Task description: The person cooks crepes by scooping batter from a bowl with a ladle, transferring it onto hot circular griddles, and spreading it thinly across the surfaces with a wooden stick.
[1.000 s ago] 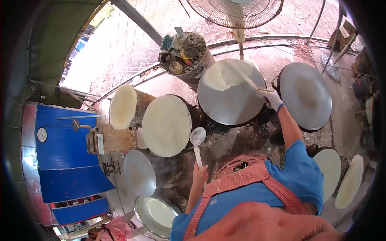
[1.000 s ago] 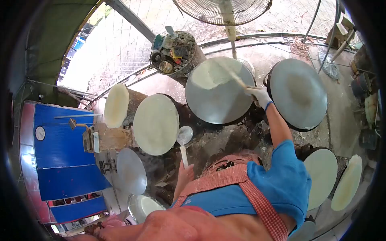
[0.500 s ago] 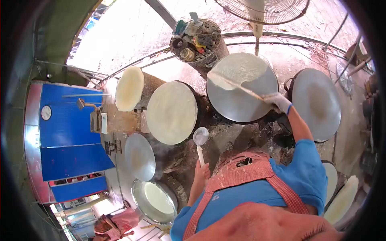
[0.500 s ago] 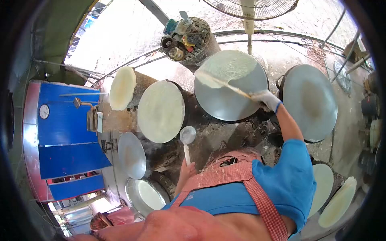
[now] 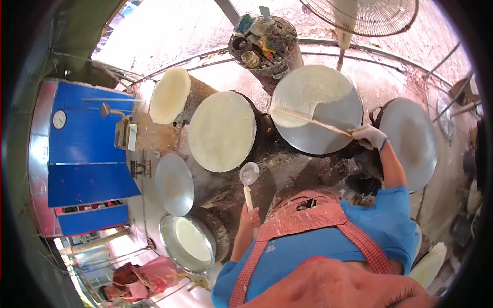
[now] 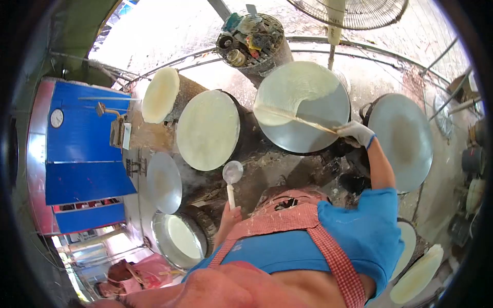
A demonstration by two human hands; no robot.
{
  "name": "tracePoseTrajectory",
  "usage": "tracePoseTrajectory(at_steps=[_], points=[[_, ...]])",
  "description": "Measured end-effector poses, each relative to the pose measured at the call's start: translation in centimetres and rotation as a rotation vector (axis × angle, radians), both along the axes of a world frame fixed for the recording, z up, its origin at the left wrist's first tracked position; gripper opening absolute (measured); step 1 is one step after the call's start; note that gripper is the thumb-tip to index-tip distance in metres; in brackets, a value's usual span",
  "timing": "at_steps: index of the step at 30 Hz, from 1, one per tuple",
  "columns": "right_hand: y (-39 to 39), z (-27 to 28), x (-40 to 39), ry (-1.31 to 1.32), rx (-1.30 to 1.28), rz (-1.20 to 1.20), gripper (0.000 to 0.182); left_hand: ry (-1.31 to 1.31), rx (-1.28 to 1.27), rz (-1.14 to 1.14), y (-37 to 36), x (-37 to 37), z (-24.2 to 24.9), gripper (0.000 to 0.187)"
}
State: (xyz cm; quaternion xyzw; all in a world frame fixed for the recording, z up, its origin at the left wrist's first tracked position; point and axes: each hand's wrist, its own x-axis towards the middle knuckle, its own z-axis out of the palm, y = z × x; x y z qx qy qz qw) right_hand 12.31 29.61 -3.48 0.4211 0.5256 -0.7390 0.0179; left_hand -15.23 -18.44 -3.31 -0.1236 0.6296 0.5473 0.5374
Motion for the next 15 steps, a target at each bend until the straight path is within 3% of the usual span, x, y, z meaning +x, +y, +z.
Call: tracePoseTrajectory(at_steps=[2,3,5,7,10,12,14,15], points=[[1.4,-0.6,1.3,-0.043,-0.006,0.049,0.034,0.022,0.000,0.005,-0.1,0.8,0.4,0.061],[1.9,-0.6,-0.6,0.139,0.101,-0.037,0.035,0.024,0.020,0.013,-0.3,0.9,0.6,0.061],[3.4,-0.9,-4.7,0.342,0.560,-0.037,0.035,0.051,0.001,0.013,-0.3,1.1,1.5,0.057],[3.6,3.2,-7.8,0.046,0.443,0.097,0.035,0.047,-0.004,-0.011,-0.6,1.1,0.6,0.056],[2.7,3.4,-6.2,-0.042,0.296,0.277,0.036,0.052,-0.011,-0.021,-1.2,0.8,0.9,0.054],[3.8,-5.5,-0.5,0.138,0.215,0.207,0.036,0.026,-0.017,0.012,-1.3,2.0,1.4,0.053],[4.4,-5.4,1.7,0.264,0.196,0.214,0.036,0.028,-0.061,0.029,-0.7,2.2,2.1,0.055],[4.4,-1.7,1.7,0.071,0.162,0.200,0.034,0.018,-0.034,0.042,-0.8,2.4,2.5,0.058]])
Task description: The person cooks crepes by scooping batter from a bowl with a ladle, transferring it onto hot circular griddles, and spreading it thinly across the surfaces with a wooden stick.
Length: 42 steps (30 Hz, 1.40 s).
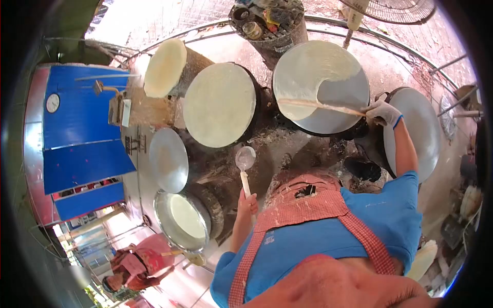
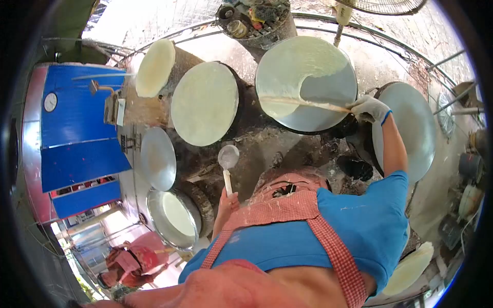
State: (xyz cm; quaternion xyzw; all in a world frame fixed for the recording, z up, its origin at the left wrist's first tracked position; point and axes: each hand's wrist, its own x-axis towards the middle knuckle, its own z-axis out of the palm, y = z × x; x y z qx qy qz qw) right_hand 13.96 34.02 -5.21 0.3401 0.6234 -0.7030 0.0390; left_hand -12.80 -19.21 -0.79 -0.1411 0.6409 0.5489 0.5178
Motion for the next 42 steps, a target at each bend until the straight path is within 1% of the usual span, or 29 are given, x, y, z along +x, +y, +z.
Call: tracePoseTrajectory(at_steps=[1,2,3,4,6,8,11,14,15,17,19,20,23,24,25,27,29,31,32,33,34,35,36,37,38,39,40,41,42], points=[[-0.6,2.3,-0.6,-0.191,-0.022,-0.036,0.032,-0.007,-0.005,0.014,-0.1,0.4,0.6,0.058],[-0.2,2.8,-2.6,-0.074,0.097,0.035,0.033,0.011,-0.035,0.002,-0.1,0.7,1.3,0.054],[0.7,1.8,-4.7,-0.079,0.096,0.036,0.033,0.031,-0.062,-0.015,-0.1,0.8,1.5,0.049],[1.5,0.0,-6.8,0.034,0.226,0.029,0.032,0.027,-0.038,-0.005,-1.0,0.6,0.6,0.049],[0.7,0.6,-8.0,0.141,0.357,0.009,0.032,0.016,-0.042,0.006,-1.7,0.4,0.0,0.056],[-2.0,4.9,-6.7,-0.144,0.167,0.148,0.029,0.001,-0.059,0.001,-3.2,-0.5,0.3,0.062],[-6.5,9.1,-0.3,-0.647,0.570,0.524,0.033,-0.009,-0.064,-0.032,-4.4,-2.0,-0.7,0.062],[-12.8,5.8,16.5,-0.378,0.206,-0.103,0.030,-0.018,-0.036,-0.114,-5.5,-4.5,-1.5,0.057],[-16.2,4.0,20.6,-0.321,-0.026,-0.495,0.028,-0.030,-0.022,-0.131,-5.7,-5.4,-2.0,0.057],[-26.6,5.2,14.1,0.021,-0.013,-0.980,0.028,0.014,0.030,-0.223,-6.2,-7.0,-2.7,0.051],[-32.4,3.3,6.3,-0.123,0.239,-0.992,0.024,-0.143,0.078,-0.187,-7.9,-8.6,-4.9,0.047],[-35.4,2.4,2.5,-0.210,0.359,-0.999,0.021,-0.138,0.076,-0.224,-7.4,-8.6,-3.6,0.050],[-37.6,-6.9,-9.0,0.115,0.648,-1.004,0.022,-0.062,0.074,-0.295,-7.7,-8.8,-0.4,0.058],[-37.4,-4.5,-11.2,-0.321,0.970,-0.716,0.022,-0.097,0.124,-0.298,-8.3,-9.0,-0.1,0.062],[-37.9,-4.6,-11.2,-0.314,0.949,-0.736,0.022,-0.078,0.109,-0.314,-9.3,-9.1,0.5,0.062],[-37.9,-4.6,-9.4,-0.619,1.176,-0.560,0.021,-0.049,0.206,-0.341,-10.0,-8.8,0.9,0.062],[-39.0,-3.0,-5.8,-0.839,1.242,-0.552,0.019,-0.106,0.243,-0.296,-11.1,-8.6,1.2,0.062],[-38.7,-4.0,-3.3,-0.812,1.225,-0.667,0.022,-0.170,0.315,-0.279,-12.1,-8.7,1.4,0.058],[-38.2,-4.4,-4.2,-0.661,1.076,-0.843,0.024,-0.164,0.319,-0.247,-12.5,-8.5,1.2,0.058],[-37.2,-4.7,-6.2,-0.478,1.006,-0.966,0.025,-0.206,0.321,-0.204,-12.7,-8.4,0.9,0.048],[-37.2,-4.3,-9.0,-0.379,0.927,-0.971,0.026,-0.243,0.329,-0.158,-13.1,-8.3,0.5,0.039],[-36.6,-3.8,-11.1,-0.278,0.852,-0.976,0.028,-0.229,0.342,-0.114,-13.3,-8.3,-0.1,0.039],[-36.3,-4.2,-12.6,-0.178,1.042,-0.853,0.032,-0.411,0.430,-0.031,-13.1,-8.2,-0.2,0.027],[-36.5,-3.3,-12.5,-0.423,0.967,-0.641,0.032,-0.589,0.512,0.036,-13.1,-8.3,0.1,0.016],[-36.7,-4.1,-11.2,-0.433,0.990,-0.645,0.030,-0.531,0.403,0.027,-12.8,-8.1,0.5,0.012],[-35.7,-4.8,-9.3,-0.444,1.026,-0.676,0.029,-0.524,0.416,0.029,-12.9,-8.0,0.4,0.013],[-35.2,-3.6,-7.6,-0.650,1.055,-0.613,0.028,-0.455,0.469,0.000,-13.2,-7.7,0.5,0.012],[-33.8,-5.7,-4.4,-0.605,1.127,-0.598,0.028,-0.399,0.520,-0.041,-13.5,-7.5,0.4,0.011],[-33.4,-4.8,-3.8,-0.622,1.094,-0.653,0.028,-0.429,0.537,-0.041,-14.0,-7.5,0.3,0.010]])
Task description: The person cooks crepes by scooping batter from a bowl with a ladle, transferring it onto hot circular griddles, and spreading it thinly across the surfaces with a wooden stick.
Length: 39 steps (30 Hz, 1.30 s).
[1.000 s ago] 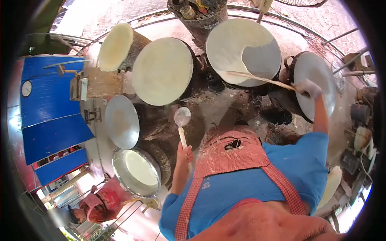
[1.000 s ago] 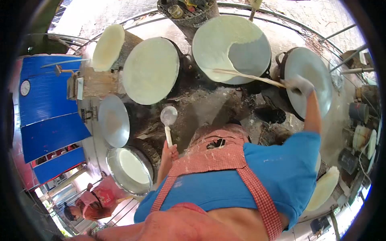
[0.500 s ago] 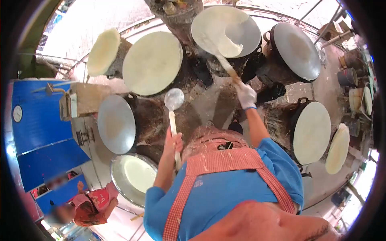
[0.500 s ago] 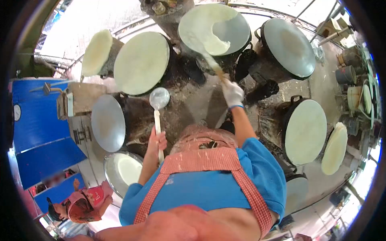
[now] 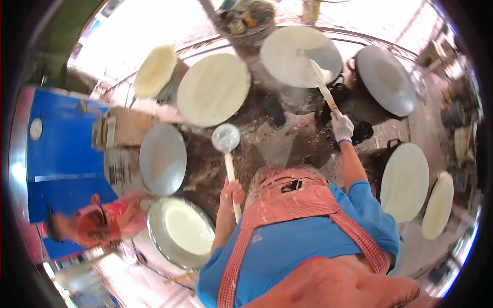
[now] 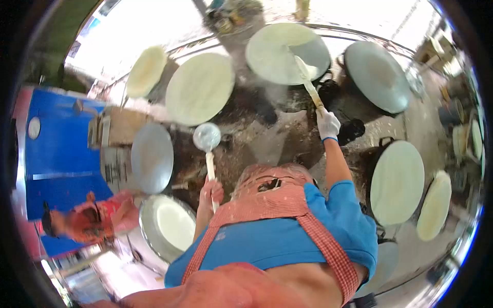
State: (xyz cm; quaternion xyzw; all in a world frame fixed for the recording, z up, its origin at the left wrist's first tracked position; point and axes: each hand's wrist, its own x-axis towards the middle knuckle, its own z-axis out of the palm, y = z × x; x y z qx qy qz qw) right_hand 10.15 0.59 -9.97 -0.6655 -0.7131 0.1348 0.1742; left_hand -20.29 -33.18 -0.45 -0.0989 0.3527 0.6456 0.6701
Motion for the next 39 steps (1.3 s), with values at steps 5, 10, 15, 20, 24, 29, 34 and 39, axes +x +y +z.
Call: tracePoseTrajectory(at_steps=[5,10,15,20,24,29,34,39], points=[[3.4,-2.0,-6.3,0.322,0.187,0.162,0.028,-0.306,-0.021,0.098,2.2,1.0,-0.3,0.011],[1.7,0.2,0.1,0.018,0.002,0.052,0.023,-0.094,-0.036,-0.069,3.1,0.7,-0.5,0.019],[8.3,0.1,-2.9,0.333,0.042,-0.110,0.027,-0.081,-0.211,-0.044,5.9,1.2,0.3,0.028],[1.2,-0.6,1.0,0.009,0.061,0.155,0.018,-0.212,-0.233,-0.114,7.0,1.0,0.0,0.027],[9.1,2.7,2.1,0.273,0.131,-0.060,0.020,-0.025,-0.234,-0.227,9.3,1.8,0.3,0.023],[5.7,-0.1,1.3,-0.180,0.121,0.271,0.025,-0.226,-0.218,-0.028,11.6,3.9,0.3,0.030],[13.3,-2.0,4.2,0.213,0.251,0.094,0.027,-0.052,-0.288,-0.148,11.8,5.3,0.4,0.026],[22.3,2.6,2.1,0.825,-0.187,0.037,0.032,-0.307,-0.246,-0.049,10.5,4.7,-1.0,0.025]])
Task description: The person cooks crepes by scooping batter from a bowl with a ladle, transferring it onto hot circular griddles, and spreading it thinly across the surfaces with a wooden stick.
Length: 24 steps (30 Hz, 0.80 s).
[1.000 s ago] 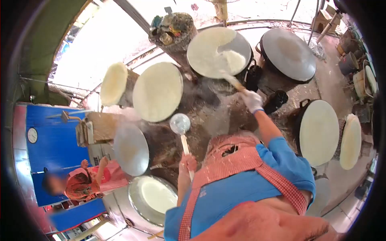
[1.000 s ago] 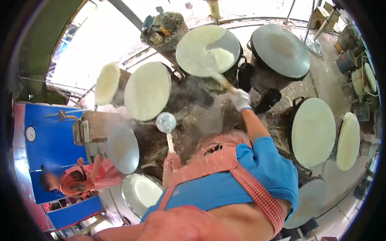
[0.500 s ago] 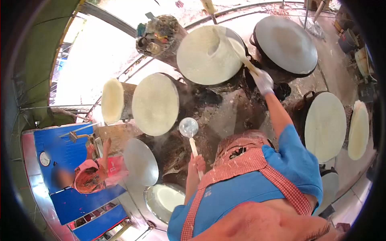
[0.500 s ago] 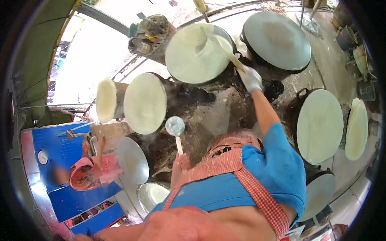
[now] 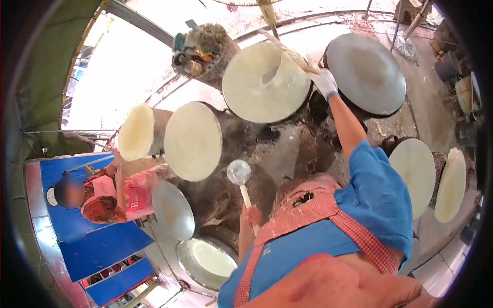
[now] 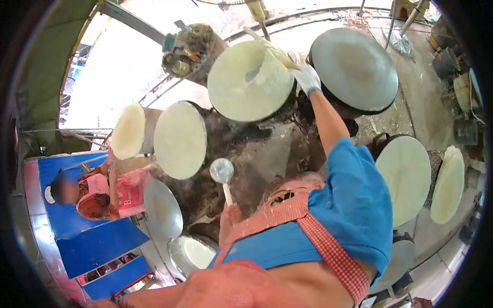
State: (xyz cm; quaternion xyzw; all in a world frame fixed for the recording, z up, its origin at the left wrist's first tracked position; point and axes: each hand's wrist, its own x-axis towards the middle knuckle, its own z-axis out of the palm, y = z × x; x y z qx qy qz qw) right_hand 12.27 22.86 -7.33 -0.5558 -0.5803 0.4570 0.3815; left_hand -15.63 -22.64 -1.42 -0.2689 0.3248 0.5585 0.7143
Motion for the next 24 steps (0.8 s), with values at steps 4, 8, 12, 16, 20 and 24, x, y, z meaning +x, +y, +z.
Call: tracePoseTrajectory(at_steps=[4,8,12,16,20,24], points=[[-7.6,-3.9,-3.5,0.388,-0.009,-0.138,0.025,0.324,0.007,-0.223,-0.4,-0.9,-1.2,0.028],[-10.1,-2.8,-1.8,-0.151,0.222,0.214,0.027,-0.030,-0.152,0.182,1.6,-0.7,1.4,0.023],[-12.6,-1.0,-0.1,0.401,-0.191,-0.218,0.023,0.324,-0.066,-0.044,-0.6,-3.5,0.4,0.014],[-17.4,-3.9,-3.6,0.359,-0.449,-0.124,0.027,-0.023,-0.037,0.089,-0.6,-4.7,-0.9,0.010],[-13.4,-3.4,0.4,0.168,-0.023,-0.137,0.030,-0.043,0.008,0.147,-1.1,-4.8,-1.2,0.013],[-7.1,-0.7,0.1,-0.525,0.219,-0.176,0.026,-0.174,0.103,0.069,-0.7,-5.7,-2.6,0.022]])
